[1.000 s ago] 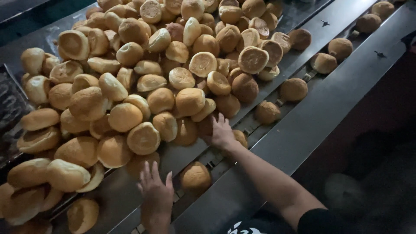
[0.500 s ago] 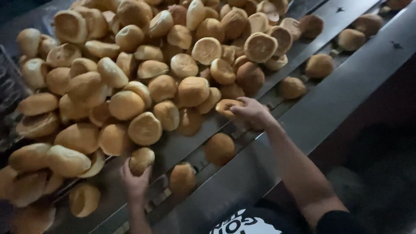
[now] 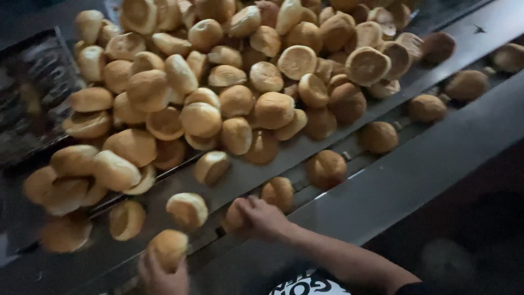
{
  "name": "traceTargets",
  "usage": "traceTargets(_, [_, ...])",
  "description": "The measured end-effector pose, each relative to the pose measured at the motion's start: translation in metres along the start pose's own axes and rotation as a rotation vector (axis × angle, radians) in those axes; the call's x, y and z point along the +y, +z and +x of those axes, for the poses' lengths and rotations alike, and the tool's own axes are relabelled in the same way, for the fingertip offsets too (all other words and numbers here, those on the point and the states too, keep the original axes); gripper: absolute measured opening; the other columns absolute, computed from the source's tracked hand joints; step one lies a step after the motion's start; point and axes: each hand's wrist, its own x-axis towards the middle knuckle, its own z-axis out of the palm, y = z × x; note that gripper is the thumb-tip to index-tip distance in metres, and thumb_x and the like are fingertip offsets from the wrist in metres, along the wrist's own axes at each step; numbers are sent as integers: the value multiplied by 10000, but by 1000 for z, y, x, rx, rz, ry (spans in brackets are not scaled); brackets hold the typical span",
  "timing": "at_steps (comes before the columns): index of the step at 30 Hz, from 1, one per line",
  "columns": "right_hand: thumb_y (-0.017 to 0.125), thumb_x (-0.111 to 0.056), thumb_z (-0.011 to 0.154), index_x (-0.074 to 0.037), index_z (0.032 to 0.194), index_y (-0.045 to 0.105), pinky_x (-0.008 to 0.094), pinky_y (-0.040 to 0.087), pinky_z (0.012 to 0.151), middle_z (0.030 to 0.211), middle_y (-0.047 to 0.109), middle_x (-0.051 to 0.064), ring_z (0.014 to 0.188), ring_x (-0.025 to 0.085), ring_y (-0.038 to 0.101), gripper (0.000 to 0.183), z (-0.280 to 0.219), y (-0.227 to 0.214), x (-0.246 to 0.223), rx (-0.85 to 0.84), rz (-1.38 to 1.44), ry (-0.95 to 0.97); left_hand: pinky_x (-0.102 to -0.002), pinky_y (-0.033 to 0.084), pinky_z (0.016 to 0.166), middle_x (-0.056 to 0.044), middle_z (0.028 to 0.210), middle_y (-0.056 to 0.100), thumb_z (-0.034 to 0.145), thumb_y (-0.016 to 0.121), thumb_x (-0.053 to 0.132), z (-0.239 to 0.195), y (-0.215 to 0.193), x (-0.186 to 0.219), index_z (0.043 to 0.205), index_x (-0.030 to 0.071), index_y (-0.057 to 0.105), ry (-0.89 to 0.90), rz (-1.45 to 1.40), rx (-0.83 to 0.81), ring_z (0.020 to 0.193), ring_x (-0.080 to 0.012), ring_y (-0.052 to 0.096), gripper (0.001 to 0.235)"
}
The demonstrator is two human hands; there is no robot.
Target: The person picks up round bread buns from a large pile on a metal table and places them one by one onto a moving conveyor belt. The hands continuously grab buns and position them in a single file line on the belt as it moves forward.
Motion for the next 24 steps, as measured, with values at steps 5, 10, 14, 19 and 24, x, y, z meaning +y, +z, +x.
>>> traceTargets(5, [738, -242, 892, -197, 1583, 294, 466, 494, 1009, 1497, 392, 126, 1275, 315, 499, 824, -25, -42, -12, -43, 44, 291, -607, 473, 989, -279, 1435, 559, 721, 853, 267, -2, -19, 49, 1472, 38, 533, -102, -5, -91, 1263, -495, 569, 847])
traceTargets(10, [757, -341, 851, -165, 1570, 299, 510, 523, 980, 1477, 405, 203, 1243, 372, 541, 870, -45, -32, 23, 191, -41, 373, -640, 469, 955, -302, 1418, 532, 697, 876, 138, 3, -34, 47, 1463, -19, 541, -144, 52, 23, 1255, -524, 530, 851])
traceTargets(14, [801, -247, 846, -193, 1594, 280, 549, 497, 1059, 1565, 299, 206, 1326, 398, 487, 914, -43, -37, 15, 226, -55, 249, -628, 425, 997, -306, 1463, 484, 756, 838, 191, 6, -26, 32, 1501, 9, 493, -323, 95, -126, 1289, -537, 484, 841])
traceTargets(19, [775, -332, 854, -139, 1550, 367, 491, 554, 808, 1481, 360, 218, 1176, 395, 473, 829, -5, 7, 35, 135, -281, 162, -565, 348, 1145, -202, 1609, 304, 728, 807, 130, -30, 41, 9, 1589, 146, 306, -337, 173, -679, 1450, -470, 290, 997])
traceTargets(24, [713, -337, 934, -235, 1626, 191, 568, 395, 1114, 1644, 202, 213, 1472, 417, 284, 873, -23, 0, 46, 3, -44, 348, -620, 229, 1177, -98, 1675, 241, 837, 708, 525, 12, -7, 96, 1607, 239, 241, -157, 227, -773, 1517, -370, 240, 945])
